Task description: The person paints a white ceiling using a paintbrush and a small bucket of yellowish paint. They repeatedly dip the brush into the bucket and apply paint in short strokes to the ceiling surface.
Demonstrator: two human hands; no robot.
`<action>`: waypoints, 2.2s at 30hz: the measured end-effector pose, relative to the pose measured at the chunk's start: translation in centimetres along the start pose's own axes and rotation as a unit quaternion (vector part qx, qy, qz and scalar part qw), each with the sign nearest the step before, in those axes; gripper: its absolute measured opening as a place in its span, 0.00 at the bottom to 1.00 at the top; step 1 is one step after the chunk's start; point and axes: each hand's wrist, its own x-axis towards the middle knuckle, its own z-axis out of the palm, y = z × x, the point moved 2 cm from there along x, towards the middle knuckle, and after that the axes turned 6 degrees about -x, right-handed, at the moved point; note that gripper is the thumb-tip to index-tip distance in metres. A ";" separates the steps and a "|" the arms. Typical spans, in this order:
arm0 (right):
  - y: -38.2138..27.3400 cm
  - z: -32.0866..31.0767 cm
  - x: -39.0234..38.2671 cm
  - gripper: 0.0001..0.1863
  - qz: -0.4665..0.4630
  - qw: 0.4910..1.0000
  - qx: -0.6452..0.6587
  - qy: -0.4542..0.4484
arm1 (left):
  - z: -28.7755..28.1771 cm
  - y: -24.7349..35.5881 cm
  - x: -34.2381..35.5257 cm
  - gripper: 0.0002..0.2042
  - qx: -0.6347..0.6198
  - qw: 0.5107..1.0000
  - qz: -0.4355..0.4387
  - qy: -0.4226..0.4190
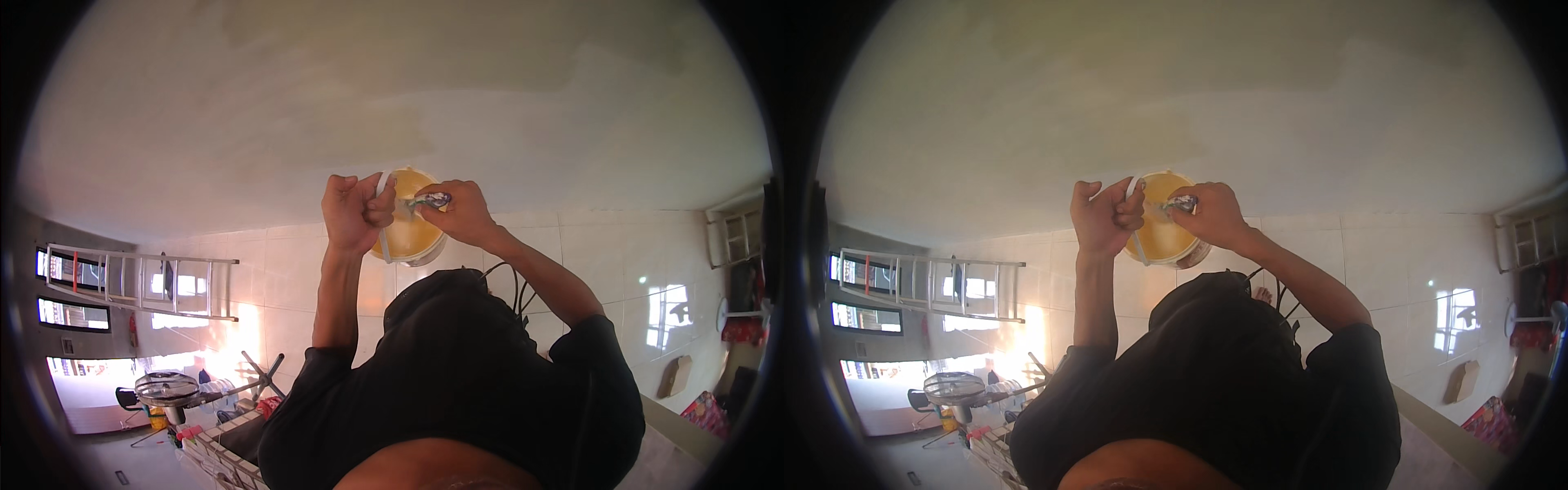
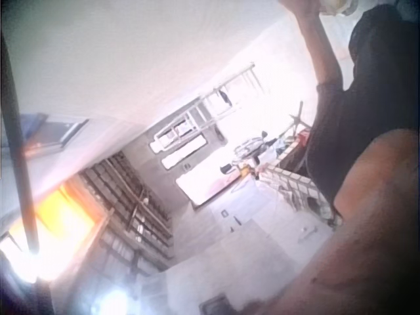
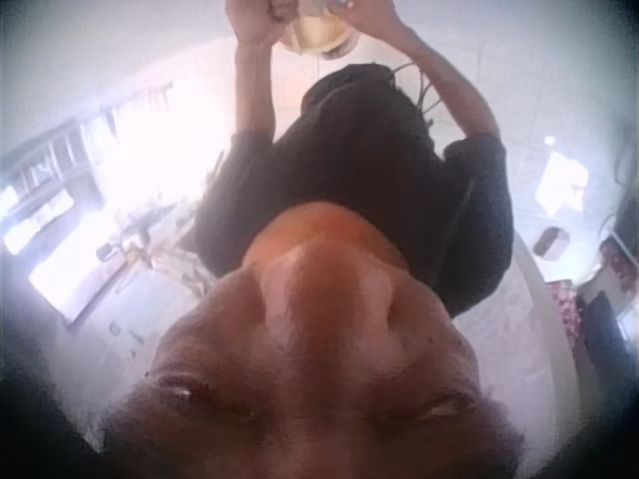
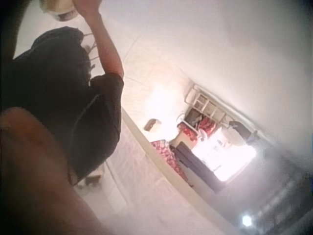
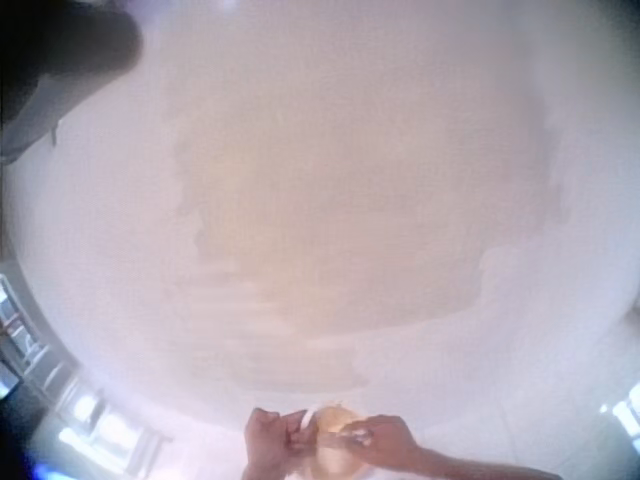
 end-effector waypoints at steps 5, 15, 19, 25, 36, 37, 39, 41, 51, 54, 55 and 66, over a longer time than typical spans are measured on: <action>1.3 -2.4 -0.7 0.13 0.005 0.998 -0.030 0.057 | -0.7 0.0 -0.1 0.30 -0.027 1.000 0.004 0.003; 7.7 -19.7 -5.8 0.11 0.056 0.923 0.177 0.339 | -0.7 -1.5 -0.3 0.27 -0.036 0.996 0.039 0.071; 12.0 -27.7 -4.1 0.11 0.031 0.887 0.099 0.450 | -0.1 -2.1 0.0 0.27 -0.018 0.992 0.057 0.115; 17.6 -32.7 -1.7 0.11 0.025 0.848 0.064 0.526 | -0.4 -2.0 0.3 0.29 -0.037 0.991 0.066 0.107; 25.2 -41.6 -3.0 0.11 0.070 0.712 -0.092 0.693 | -0.1 -1.6 -0.5 0.28 -0.039 0.989 0.063 0.129; 24.0 -39.6 -1.8 0.11 0.060 0.715 -0.127 0.685 | -0.1 -1.6 -0.5 0.28 -0.041 0.990 0.058 0.125; 22.5 -34.9 0.6 0.12 0.029 0.718 -0.177 0.673 | 0.0 -1.7 -0.4 0.28 -0.048 0.989 0.050 0.133; 21.2 -28.5 3.0 0.13 0.023 0.732 -0.208 0.648 | 0.1 -1.5 -0.2 0.28 -0.043 0.990 0.048 0.124; 12.8 -22.3 3.6 0.12 0.006 0.912 0.067 0.404 | 0.1 -1.4 -0.5 0.28 -0.015 0.990 0.057 0.126; 18.3 -29.3 2.3 0.10 0.000 0.876 0.073 0.477 | -0.1 -1.4 -0.4 0.27 -0.023 0.989 0.059 0.134; 19.9 -31.9 1.4 0.10 -0.008 0.859 0.075 0.507 | -0.2 -1.5 -0.3 0.27 -0.030 0.988 0.060 0.137; 23.6 -40.9 -0.3 0.12 0.100 0.664 -0.270 0.690 | -1.4 -2.2 -0.5 0.27 -0.056 0.988 0.047 0.136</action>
